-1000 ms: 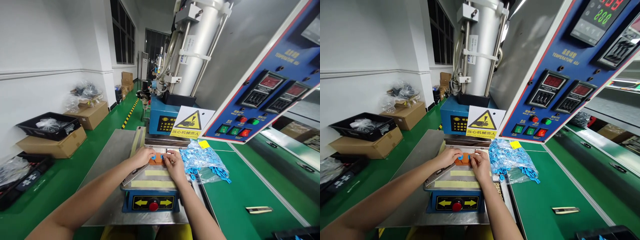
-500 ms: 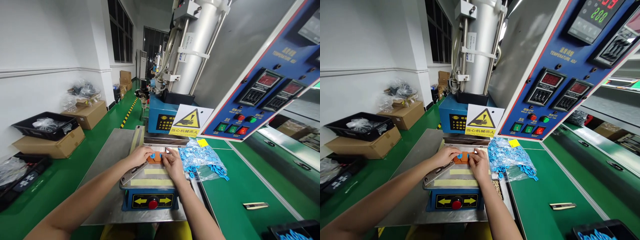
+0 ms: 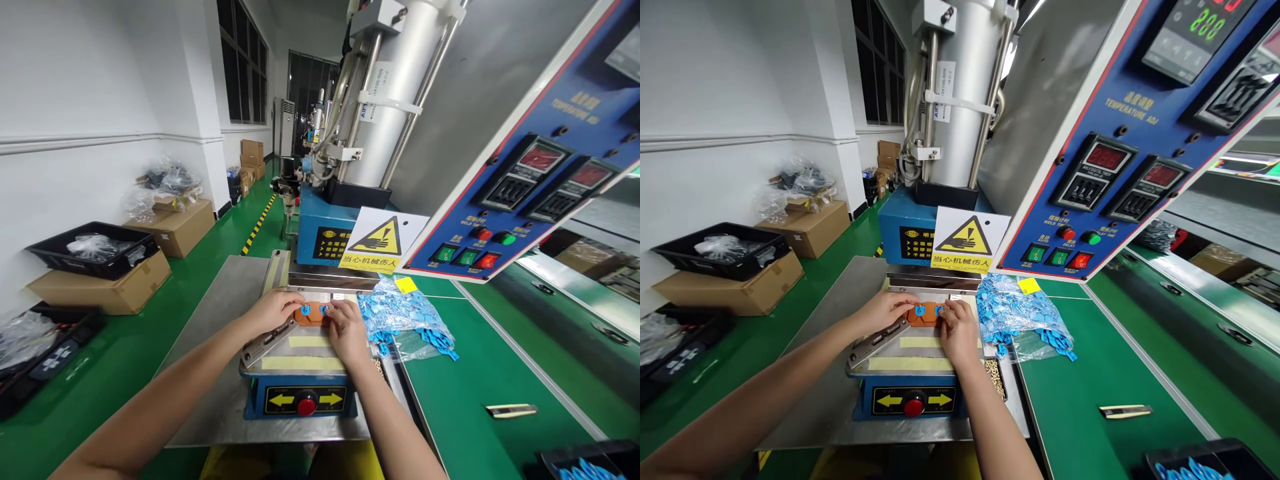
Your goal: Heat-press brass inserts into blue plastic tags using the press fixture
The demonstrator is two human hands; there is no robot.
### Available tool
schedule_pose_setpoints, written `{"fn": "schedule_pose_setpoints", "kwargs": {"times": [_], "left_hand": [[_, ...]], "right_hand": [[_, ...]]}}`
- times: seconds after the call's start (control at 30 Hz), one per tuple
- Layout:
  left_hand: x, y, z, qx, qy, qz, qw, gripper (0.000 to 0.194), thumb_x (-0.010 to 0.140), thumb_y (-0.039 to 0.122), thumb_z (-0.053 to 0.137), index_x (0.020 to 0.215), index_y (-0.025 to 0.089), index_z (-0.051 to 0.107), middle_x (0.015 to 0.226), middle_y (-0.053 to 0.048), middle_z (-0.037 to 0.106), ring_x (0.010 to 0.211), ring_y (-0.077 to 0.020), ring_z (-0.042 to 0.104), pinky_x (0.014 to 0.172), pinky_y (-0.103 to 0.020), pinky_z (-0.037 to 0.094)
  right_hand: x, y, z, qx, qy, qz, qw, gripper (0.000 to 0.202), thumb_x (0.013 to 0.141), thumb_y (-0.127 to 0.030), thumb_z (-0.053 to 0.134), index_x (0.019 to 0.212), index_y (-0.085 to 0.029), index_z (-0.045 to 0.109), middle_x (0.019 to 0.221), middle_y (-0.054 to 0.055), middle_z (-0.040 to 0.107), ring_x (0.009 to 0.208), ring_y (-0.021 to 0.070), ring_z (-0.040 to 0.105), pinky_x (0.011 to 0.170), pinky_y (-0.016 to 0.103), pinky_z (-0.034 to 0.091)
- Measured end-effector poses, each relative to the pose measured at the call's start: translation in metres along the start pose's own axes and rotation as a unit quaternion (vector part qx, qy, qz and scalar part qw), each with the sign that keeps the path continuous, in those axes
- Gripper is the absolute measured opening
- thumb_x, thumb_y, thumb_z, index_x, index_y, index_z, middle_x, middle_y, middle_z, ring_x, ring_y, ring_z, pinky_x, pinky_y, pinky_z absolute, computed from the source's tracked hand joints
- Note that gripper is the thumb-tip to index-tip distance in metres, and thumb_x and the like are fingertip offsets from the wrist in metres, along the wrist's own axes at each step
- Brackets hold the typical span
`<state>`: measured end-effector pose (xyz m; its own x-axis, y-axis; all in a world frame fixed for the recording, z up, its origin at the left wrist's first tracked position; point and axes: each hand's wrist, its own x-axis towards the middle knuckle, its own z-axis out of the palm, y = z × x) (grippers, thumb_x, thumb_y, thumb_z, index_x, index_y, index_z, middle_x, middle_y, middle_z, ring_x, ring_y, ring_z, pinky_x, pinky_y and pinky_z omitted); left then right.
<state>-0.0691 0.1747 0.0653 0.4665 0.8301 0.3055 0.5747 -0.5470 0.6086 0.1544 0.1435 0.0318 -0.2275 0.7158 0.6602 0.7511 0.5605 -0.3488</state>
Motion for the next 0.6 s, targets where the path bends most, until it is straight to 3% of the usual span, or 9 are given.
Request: {"fn": "schedule_pose_setpoints", "kwargs": {"times": [0.13,0.27,0.43,0.5,0.6], "left_hand": [[-0.013,0.013,-0.003,0.023,0.048,0.010,0.999,0.022,0.089,0.023,0.048,0.098,0.021,0.068,0.097,-0.004,0.069,0.089,-0.0173,0.063,0.080,-0.027,0.050],[-0.035,0.052,0.008,0.022,0.104,0.057,0.993,0.022,0.091,0.023,0.046,0.097,0.019,0.067,0.095,-0.006,0.066,0.088,-0.0169,0.062,0.080,-0.028,0.049],[-0.066,0.097,0.050,0.018,0.026,0.172,0.985,0.025,0.093,0.019,0.041,0.100,0.019,0.064,0.090,-0.007,0.064,0.082,-0.0163,0.061,0.076,-0.028,0.051],[-0.072,0.108,0.072,0.026,-0.019,0.208,0.978,0.026,0.093,0.018,0.039,0.097,0.019,0.065,0.085,-0.007,0.063,0.079,-0.0161,0.061,0.072,-0.027,0.052],[-0.068,0.120,0.110,0.062,-0.094,0.236,0.965,0.024,0.091,0.016,0.040,0.092,0.018,0.064,0.082,-0.007,0.062,0.077,-0.0170,0.060,0.070,-0.028,0.052]], "right_hand": [[0.001,-0.003,0.002,0.021,0.002,0.014,1.000,0.032,0.077,-0.009,0.047,0.092,-0.023,0.071,0.108,0.008,0.066,0.104,0.0248,0.052,0.089,0.043,0.047],[-0.001,0.000,-0.006,0.110,0.072,0.063,0.989,0.031,0.080,-0.012,0.045,0.093,-0.023,0.071,0.105,0.008,0.067,0.102,0.0225,0.057,0.090,0.042,0.046],[-0.040,0.037,-0.044,0.133,0.165,0.186,0.960,0.026,0.083,-0.022,0.045,0.094,-0.022,0.069,0.101,0.008,0.068,0.099,0.0225,0.059,0.082,0.040,0.048],[-0.070,0.057,-0.061,0.070,0.112,0.225,0.965,0.022,0.081,-0.025,0.050,0.092,-0.022,0.069,0.102,0.009,0.067,0.100,0.0238,0.058,0.081,0.040,0.048],[-0.112,0.072,-0.076,-0.057,-0.065,0.239,0.967,0.014,0.075,-0.025,0.059,0.082,-0.022,0.072,0.111,0.011,0.065,0.111,0.0283,0.052,0.091,0.045,0.041]]}}
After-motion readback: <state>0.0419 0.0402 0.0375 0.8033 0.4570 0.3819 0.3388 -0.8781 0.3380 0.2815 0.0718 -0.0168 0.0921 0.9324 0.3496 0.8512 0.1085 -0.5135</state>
